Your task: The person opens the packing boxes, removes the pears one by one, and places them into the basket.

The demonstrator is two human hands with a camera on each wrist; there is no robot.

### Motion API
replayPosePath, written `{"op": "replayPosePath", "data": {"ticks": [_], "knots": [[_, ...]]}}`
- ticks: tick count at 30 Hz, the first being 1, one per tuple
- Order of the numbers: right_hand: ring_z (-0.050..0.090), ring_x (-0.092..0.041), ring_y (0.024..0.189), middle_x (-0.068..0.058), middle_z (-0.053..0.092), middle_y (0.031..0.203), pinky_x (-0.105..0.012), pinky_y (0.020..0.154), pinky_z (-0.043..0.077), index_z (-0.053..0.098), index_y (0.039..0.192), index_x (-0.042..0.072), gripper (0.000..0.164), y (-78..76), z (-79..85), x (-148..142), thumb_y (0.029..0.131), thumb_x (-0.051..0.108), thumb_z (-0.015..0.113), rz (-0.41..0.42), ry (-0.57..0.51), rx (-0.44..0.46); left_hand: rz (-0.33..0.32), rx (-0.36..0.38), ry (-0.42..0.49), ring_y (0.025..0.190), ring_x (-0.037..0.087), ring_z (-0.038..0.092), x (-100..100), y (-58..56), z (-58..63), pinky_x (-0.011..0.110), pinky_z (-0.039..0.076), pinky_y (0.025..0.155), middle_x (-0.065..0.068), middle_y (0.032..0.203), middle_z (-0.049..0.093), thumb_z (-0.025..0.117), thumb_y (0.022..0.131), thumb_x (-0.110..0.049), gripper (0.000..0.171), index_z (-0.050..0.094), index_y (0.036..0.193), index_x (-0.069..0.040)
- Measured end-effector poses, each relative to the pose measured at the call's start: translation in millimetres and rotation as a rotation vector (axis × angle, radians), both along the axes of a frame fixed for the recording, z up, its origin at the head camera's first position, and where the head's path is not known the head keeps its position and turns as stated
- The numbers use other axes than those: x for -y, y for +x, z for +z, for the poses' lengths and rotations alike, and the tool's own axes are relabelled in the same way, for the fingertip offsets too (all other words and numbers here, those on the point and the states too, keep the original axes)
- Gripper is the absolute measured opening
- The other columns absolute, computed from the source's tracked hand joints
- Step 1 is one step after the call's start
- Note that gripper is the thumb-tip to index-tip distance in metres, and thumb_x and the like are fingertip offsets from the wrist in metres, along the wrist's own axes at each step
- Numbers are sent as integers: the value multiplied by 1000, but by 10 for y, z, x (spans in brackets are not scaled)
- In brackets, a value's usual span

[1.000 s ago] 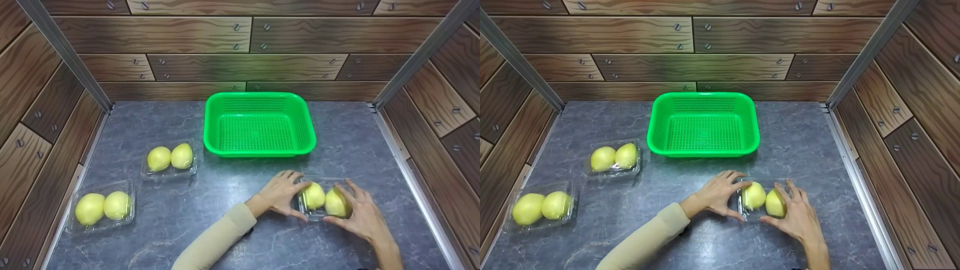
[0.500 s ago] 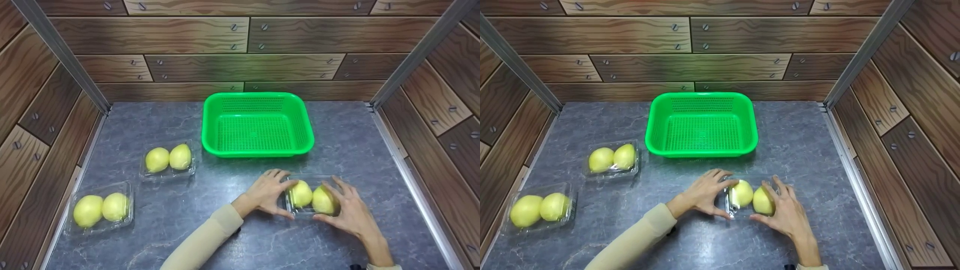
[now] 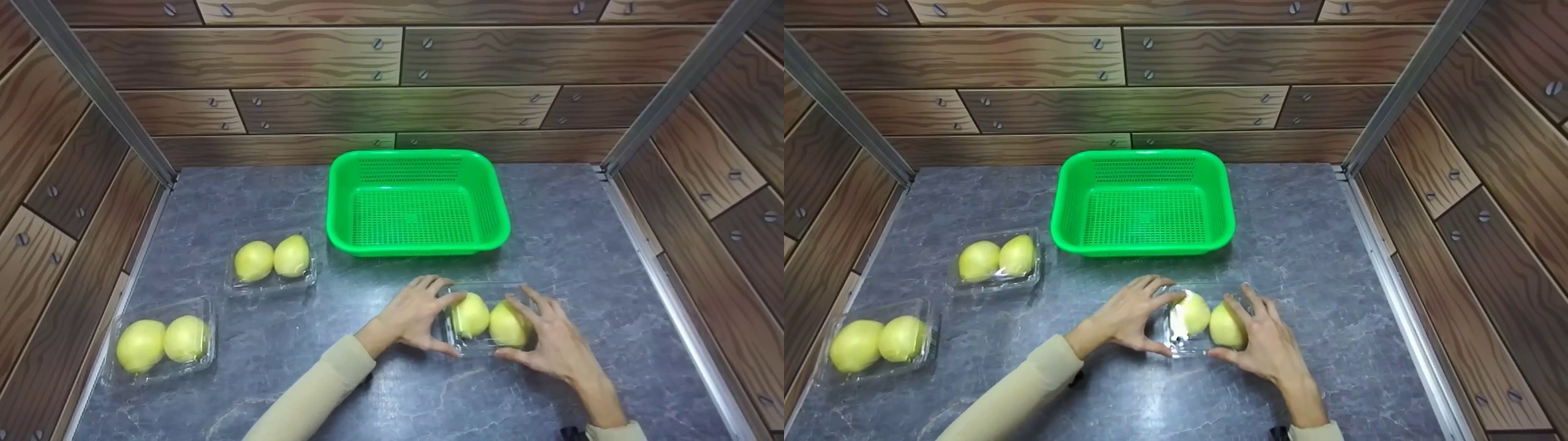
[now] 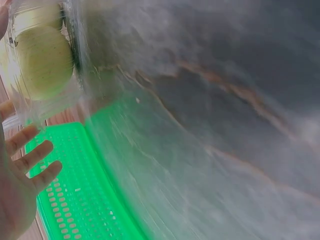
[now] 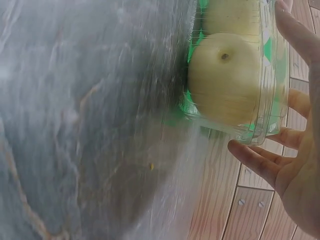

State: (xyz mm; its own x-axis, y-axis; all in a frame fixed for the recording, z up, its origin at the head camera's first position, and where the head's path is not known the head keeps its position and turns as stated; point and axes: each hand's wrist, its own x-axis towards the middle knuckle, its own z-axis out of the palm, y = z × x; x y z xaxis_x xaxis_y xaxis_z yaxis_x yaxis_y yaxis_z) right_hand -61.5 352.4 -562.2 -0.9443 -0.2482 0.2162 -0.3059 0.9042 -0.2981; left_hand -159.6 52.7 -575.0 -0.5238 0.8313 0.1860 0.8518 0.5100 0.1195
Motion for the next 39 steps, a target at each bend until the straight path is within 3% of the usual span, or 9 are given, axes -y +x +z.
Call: {"op": "replayPosePath", "data": {"ticks": [11, 39], "knots": [[56, -48, 131, -21, 48, 160, -67, 92, 60, 59, 150, 17, 102, -61, 1, 213, 68, 71, 88, 58, -10, -1, 22, 10, 8, 143, 28, 53, 299, 17, -4, 49, 46, 122, 8, 157, 51, 67, 71, -92, 112, 42, 159, -27], [61, -48, 128, -21, 50, 159, -65, 89, 62, 58, 151, 19, 99, -135, -24, 676, 71, 72, 85, 219, 68, -71, 47, 48, 20, 142, 34, 54, 978, 103, 13, 57, 48, 119, 13, 157, 52, 71, 72, -87, 110, 42, 159, -26]]}}
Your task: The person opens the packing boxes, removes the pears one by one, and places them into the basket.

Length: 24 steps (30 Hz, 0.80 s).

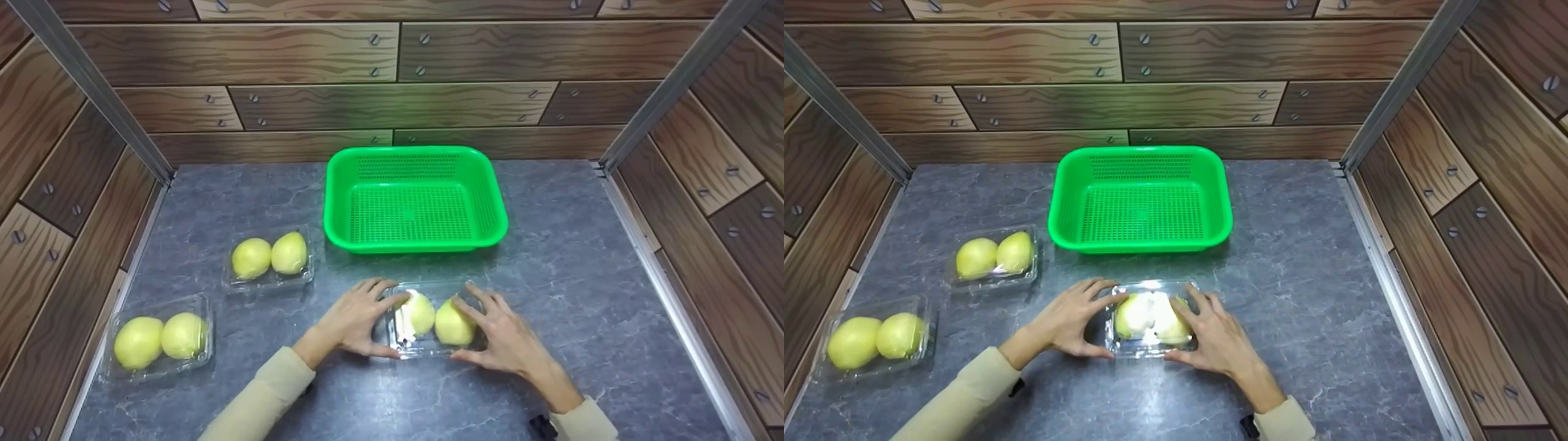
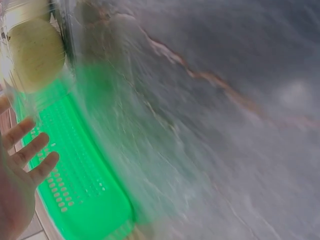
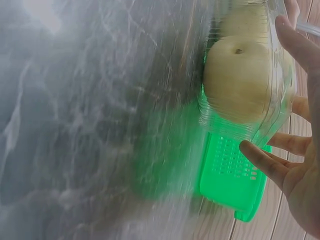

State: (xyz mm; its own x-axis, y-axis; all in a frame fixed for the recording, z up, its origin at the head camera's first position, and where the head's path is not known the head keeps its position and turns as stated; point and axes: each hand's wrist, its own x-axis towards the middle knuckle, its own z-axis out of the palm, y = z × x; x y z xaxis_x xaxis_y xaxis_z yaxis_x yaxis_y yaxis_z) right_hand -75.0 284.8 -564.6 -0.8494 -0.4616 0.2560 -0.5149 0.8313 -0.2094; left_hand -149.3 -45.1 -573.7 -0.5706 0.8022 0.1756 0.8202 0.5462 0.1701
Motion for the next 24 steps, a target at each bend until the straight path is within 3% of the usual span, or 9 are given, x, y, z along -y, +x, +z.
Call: {"op": "replayPosePath", "data": {"ticks": [4, 9, 15, 19, 24], "knots": [[62, -45, 126, -21, 50, 158, -64, 89, 63, 59, 150, 20, 99, -14, -13, 62, 71, 71, 86, 12, -2, -12, -3, 4, 2, 142, 34, 54, 90, -13, 0, 58, 49, 118, 13, 158, 51, 71, 73, -86, 110, 41, 160, -26], [63, -37, 124, -20, 51, 158, -55, 85, 66, 58, 151, 21, 99, -18, -34, 145, 69, 71, 87, 22, -2, -27, 0, 13, 17, 142, 33, 54, 190, -11, -9, 57, 48, 119, 13, 158, 50, 72, 72, -84, 110, 40, 160, -26], [63, -36, 124, -18, 51, 159, -52, 83, 67, 58, 151, 21, 101, -37, -53, 151, 69, 74, 84, 44, -4, -46, 48, -11, -25, 151, 39, 46, 209, 85, 31, 59, 44, 122, 16, 163, 45, 70, 76, -82, 111, 38, 163, -21], [60, -41, 129, -19, 49, 160, -62, 89, 63, 57, 151, 19, 102, -86, -40, 77, 69, 74, 84, 68, -42, -15, 80, -71, -66, 155, 42, 40, 145, 196, 64, 60, 42, 123, 18, 167, 40, 65, 79, -84, 110, 38, 163, -17], [55, -49, 138, -20, 46, 162, -75, 97, 54, 54, 154, 21, 104, -193, 7, -5, 68, 70, 87, 96, -105, 66, 91, -161, -73, 153, 41, 42, 42, 329, 73, 58, 43, 123, 15, 165, 45, 66, 80, -83, 104, 44, 159, -19]]}}
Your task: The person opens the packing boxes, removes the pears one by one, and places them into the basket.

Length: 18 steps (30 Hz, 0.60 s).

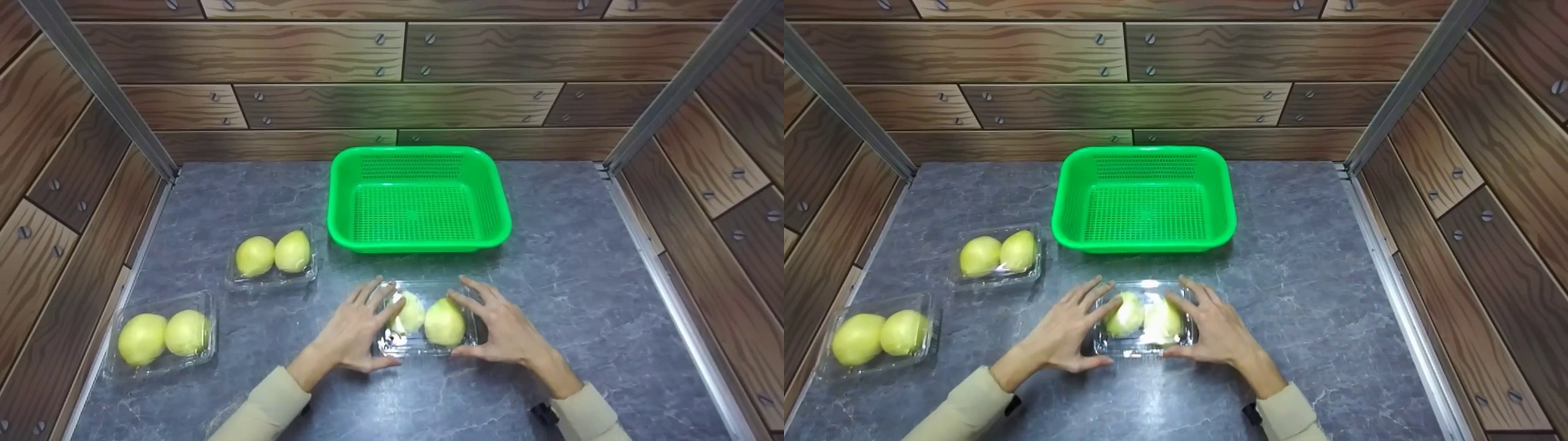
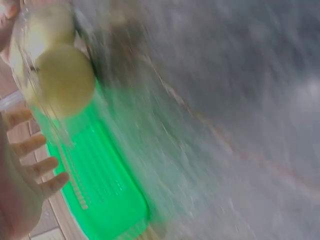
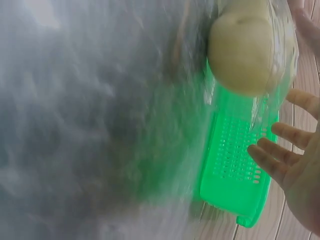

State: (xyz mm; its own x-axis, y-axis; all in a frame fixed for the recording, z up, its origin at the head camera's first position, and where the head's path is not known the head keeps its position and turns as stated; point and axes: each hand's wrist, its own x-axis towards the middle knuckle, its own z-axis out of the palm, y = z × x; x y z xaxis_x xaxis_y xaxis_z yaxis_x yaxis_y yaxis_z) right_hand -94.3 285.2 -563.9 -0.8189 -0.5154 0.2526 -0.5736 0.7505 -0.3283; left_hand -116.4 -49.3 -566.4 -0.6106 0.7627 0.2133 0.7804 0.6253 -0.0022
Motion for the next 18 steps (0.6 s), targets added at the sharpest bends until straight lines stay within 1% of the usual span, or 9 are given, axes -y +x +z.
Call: {"op": "replayPosePath", "data": {"ticks": [3, 6, 9, 13, 18], "knots": [[53, -48, 141, -18, 45, 164, -74, 102, 52, 52, 156, 23, 106, -76, 23, -37, 68, 73, 86, 26, -5, 37, 3, -38, -14, 151, 40, 45, -67, 69, -1, 57, 44, 123, 13, 163, 47, 66, 81, -81, 99, 45, 158, -22], [53, -45, 143, -17, 45, 164, -72, 105, 52, 51, 157, 23, 107, -144, 28, -57, 69, 76, 83, 59, 0, 55, 13, -48, -35, 150, 39, 47, -131, 131, -14, 56, 45, 122, 12, 163, 48, 66, 82, -80, 96, 44, 158, -24], [52, -42, 143, -15, 46, 164, -70, 107, 52, 50, 157, 24, 108, -203, 32, -65, 69, 76, 84, 90, 5, 62, 18, -57, -40, 150, 37, 48, -181, 173, -28, 55, 46, 122, 11, 161, 49, 65, 83, -79, 95, 44, 158, -25], [53, -40, 144, -14, 48, 163, -69, 109, 51, 50, 157, 24, 109, -261, 42, -62, 67, 73, 87, 128, 8, 62, 22, -67, -31, 149, 37, 49, -214, 203, -46, 54, 47, 121, 11, 160, 50, 67, 83, -77, 91, 45, 157, -27], [54, -39, 143, -12, 50, 162, -68, 109, 51, 54, 154, 23, 106, -280, 37, -63, 68, 76, 84, 142, 4, 49, 21, -81, -10, 147, 37, 50, -216, 209, -68, 54, 48, 120, 11, 158, 52, 70, 84, -71, 84, 49, 154, -29]]}}
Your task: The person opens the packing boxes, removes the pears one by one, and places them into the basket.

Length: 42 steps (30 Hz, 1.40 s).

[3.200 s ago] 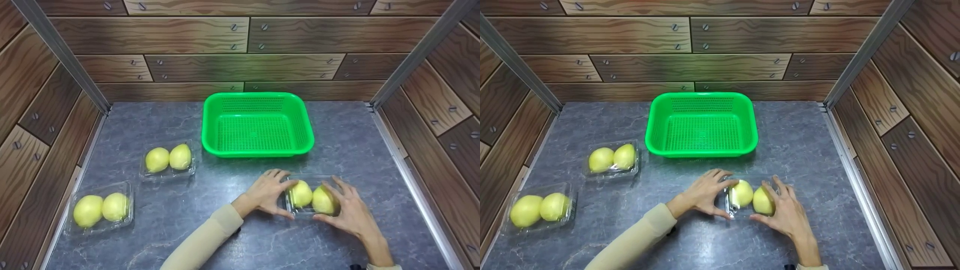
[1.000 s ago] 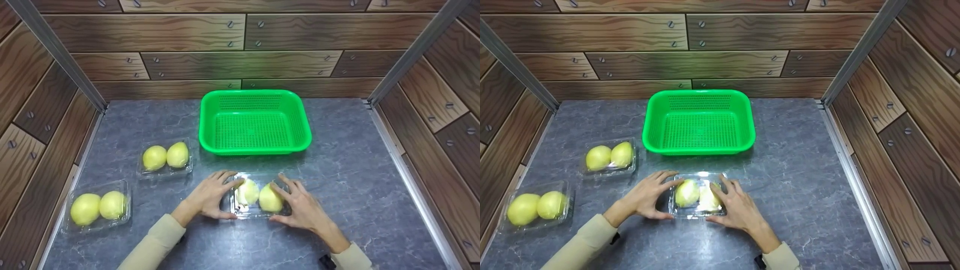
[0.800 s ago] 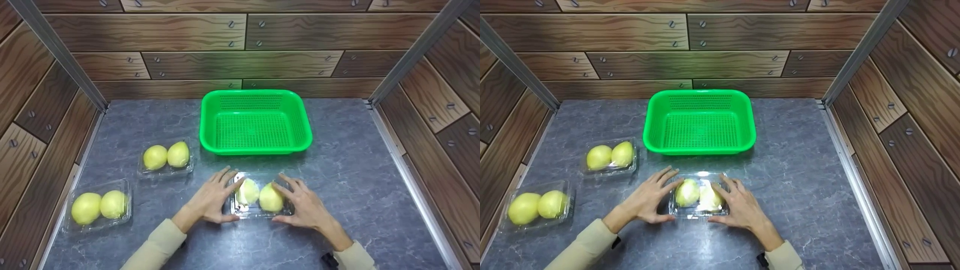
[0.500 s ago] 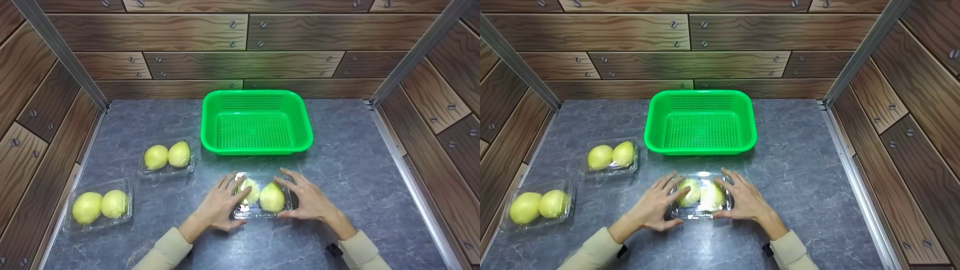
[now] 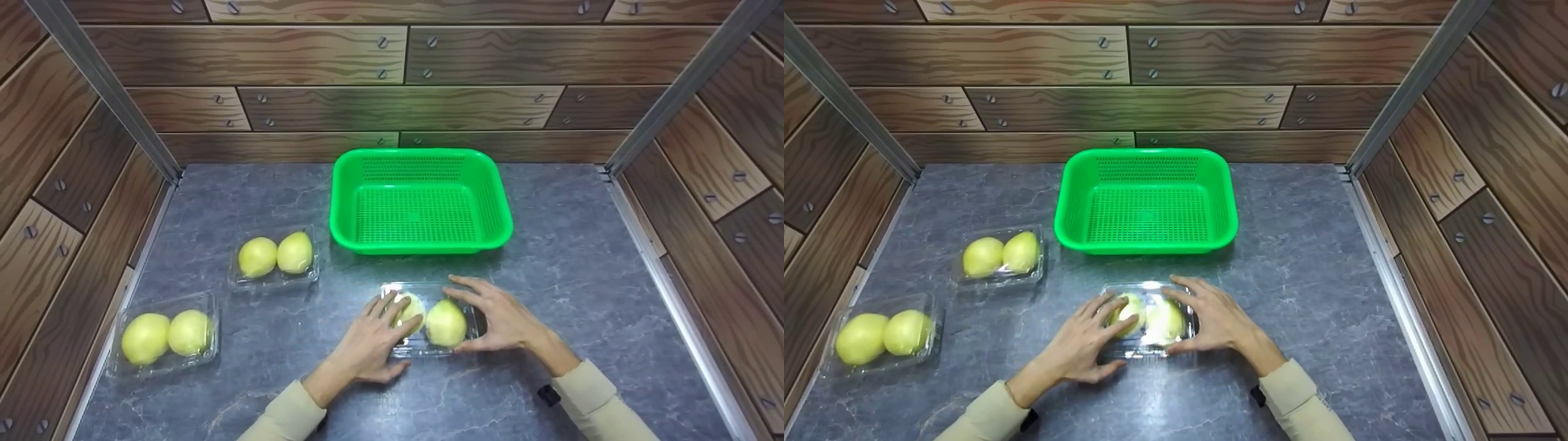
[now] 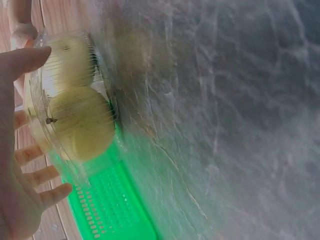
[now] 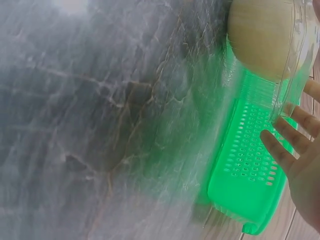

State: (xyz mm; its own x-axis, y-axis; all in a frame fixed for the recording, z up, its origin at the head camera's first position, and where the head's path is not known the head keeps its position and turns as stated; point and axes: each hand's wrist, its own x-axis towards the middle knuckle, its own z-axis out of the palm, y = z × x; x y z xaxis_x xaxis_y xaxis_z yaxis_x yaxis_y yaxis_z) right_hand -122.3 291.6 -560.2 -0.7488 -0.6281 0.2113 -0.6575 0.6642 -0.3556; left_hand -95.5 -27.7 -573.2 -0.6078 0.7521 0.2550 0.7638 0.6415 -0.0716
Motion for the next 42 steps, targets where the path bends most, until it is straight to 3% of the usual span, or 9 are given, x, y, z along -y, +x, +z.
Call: {"op": "replayPosePath", "data": {"ticks": [4, 16, 23, 28, 36, 42], "knots": [[55, -39, 143, -11, 50, 162, -67, 109, 52, 55, 153, 24, 104, 16, -31, -5, 68, 76, 84, -9, -4, -7, -9, -21, 11, 145, 37, 52, 23, -20, -17, 53, 50, 118, 10, 155, 54, 72, 84, -67, 79, 52, 151, -30], [54, -42, 142, -12, 49, 163, -71, 107, 51, 54, 154, 27, 104, 146, -86, 0, 66, 69, 90, -18, -12, -24, -24, 8, 48, 144, 35, 53, 106, -58, -7, 50, 50, 118, 10, 155, 54, 79, 77, -59, 80, 55, 148, -31], [56, -45, 140, -14, 47, 164, -72, 106, 51, 53, 155, 24, 101, 227, -107, 43, 73, 78, 79, -41, 2, -33, -27, -11, 38, 144, 33, 54, 184, -64, -14, 49, 53, 116, 9, 157, 53, 79, 81, -57, 77, 55, 149, -31], [56, -45, 139, -16, 48, 163, -72, 104, 52, 54, 155, 24, 100, 286, -117, 65, 74, 78, 78, -64, 11, -34, -31, 6, 50, 145, 34, 53, 232, -75, -21, 50, 53, 115, 9, 159, 52, 82, 81, -50, 78, 54, 151, -30], [61, -37, 134, -11, 54, 159, -58, 97, 62, 60, 150, 23, 91, 344, -124, 103, 78, 76, 77, -94, 17, -106, -27, 1, 71, 144, 35, 55, 301, -176, -2, 50, 56, 112, 10, 158, 55, 84, 78, -38, 78, 57, 150, -29], [62, -35, 133, -10, 54, 159, -55, 96, 63, 60, 150, 26, 87, 392, -130, 154, 78, 70, 81, -122, 18, -114, -41, -11, 107, 144, 36, 55, 349, -236, -12, 49, 57, 110, 12, 158, 55, 83, 77, -28, 75, 59, 148, -26]]}}
